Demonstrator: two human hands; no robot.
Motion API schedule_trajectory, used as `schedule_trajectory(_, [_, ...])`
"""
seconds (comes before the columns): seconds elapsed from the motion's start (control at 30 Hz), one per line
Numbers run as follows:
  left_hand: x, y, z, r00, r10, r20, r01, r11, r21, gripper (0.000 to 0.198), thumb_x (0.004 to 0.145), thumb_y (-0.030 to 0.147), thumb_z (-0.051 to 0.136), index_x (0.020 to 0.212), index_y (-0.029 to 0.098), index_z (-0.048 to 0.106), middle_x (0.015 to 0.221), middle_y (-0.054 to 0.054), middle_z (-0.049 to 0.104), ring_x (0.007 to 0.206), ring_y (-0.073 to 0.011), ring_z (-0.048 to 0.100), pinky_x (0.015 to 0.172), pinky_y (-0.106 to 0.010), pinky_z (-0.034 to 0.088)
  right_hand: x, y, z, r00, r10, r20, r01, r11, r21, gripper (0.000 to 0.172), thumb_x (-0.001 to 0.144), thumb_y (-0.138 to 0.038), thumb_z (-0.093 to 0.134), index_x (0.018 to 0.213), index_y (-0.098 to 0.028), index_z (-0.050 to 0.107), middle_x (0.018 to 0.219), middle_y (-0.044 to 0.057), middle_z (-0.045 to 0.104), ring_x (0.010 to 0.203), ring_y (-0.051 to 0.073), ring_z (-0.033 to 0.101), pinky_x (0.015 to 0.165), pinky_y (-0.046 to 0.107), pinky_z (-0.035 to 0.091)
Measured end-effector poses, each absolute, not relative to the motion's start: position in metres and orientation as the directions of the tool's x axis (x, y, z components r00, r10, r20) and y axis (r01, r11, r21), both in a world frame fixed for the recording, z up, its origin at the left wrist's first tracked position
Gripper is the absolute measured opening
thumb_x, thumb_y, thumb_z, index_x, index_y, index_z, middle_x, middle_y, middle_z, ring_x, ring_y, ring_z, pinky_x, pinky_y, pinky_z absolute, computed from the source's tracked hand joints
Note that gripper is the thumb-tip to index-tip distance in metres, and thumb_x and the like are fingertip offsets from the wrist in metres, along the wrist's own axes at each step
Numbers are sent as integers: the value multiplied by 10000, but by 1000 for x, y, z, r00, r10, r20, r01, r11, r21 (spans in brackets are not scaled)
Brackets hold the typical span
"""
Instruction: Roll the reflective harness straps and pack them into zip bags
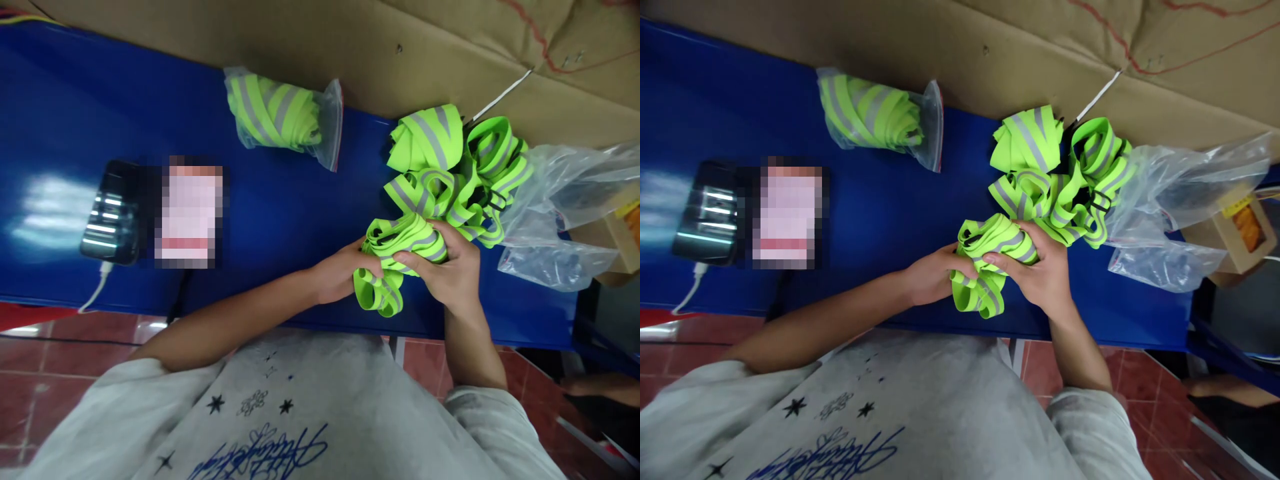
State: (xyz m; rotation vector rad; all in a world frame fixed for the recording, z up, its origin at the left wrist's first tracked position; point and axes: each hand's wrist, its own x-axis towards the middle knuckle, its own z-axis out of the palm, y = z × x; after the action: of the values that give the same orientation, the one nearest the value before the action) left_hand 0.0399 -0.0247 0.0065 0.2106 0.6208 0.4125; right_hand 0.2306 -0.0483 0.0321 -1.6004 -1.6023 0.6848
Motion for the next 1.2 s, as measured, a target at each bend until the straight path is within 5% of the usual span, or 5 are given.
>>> schedule_trajectory(0.43, [35, -30, 1, 888, 270, -372, -104, 906, 411, 463, 680, 270, 965, 1092, 167, 780, 1030, -67, 796, 861, -159, 738, 791, -291, 605, 247, -42, 22, -36, 965, -259, 99, -254, -962, 471, 730, -561, 938, 973, -193, 774, 778, 22, 768, 565, 191, 690, 464, 317, 585])
schedule_trajectory(0.57, [35, -27, -2, 891, 240, -386, -123, 944, 306, 538, 634, 158, 933, 1151, 180, 787, 1133, -83, 811, 944, -199, 769, 833, -329, 620, 242, -46, 25, 87, 993, -82, 363, -108, -926, 440, 742, -525, 943, 1006, -210, 787, 793, 3, 772, 617, 174, 694, 543, 300, 604])
schedule_trajectory(0.77, [40, -26, -6, 805, 321, -500, -233, 945, 231, 419, 637, 127, 853, 1052, 148, 802, 959, -74, 824, 866, -219, 776, 878, -373, 613, 228, -57, 23, -58, 935, 350, 765, 267, -587, 404, 886, -496, 848, 1175, -229, 758, 1070, 67, 824, 939, 257, 800, 846, 368, 678])
schedule_trajectory(0.93, [34, -16, 8, 788, 459, -410, -423, 888, 181, 233, 633, 113, 780, 857, 173, 758, 886, -24, 784, 919, -188, 749, 944, -311, 580, 225, -55, 18, -318, 846, 429, 744, 503, -440, 351, 1027, -314, 689, 1374, -258, 681, 1270, 75, 796, 1171, 259, 784, 1038, 371, 651])
schedule_trajectory(1.2, [28, -12, 16, 688, 615, -384, -550, 788, 277, 346, 701, 212, 876, 1012, 217, 724, 935, 4, 757, 991, -176, 755, 919, -279, 567, 226, -55, 14, -520, 752, 404, 654, 655, -379, 527, 1068, -219, 542, 1569, -381, 535, 1486, 43, 685, 1482, 288, 598, 1261, 571, 495])
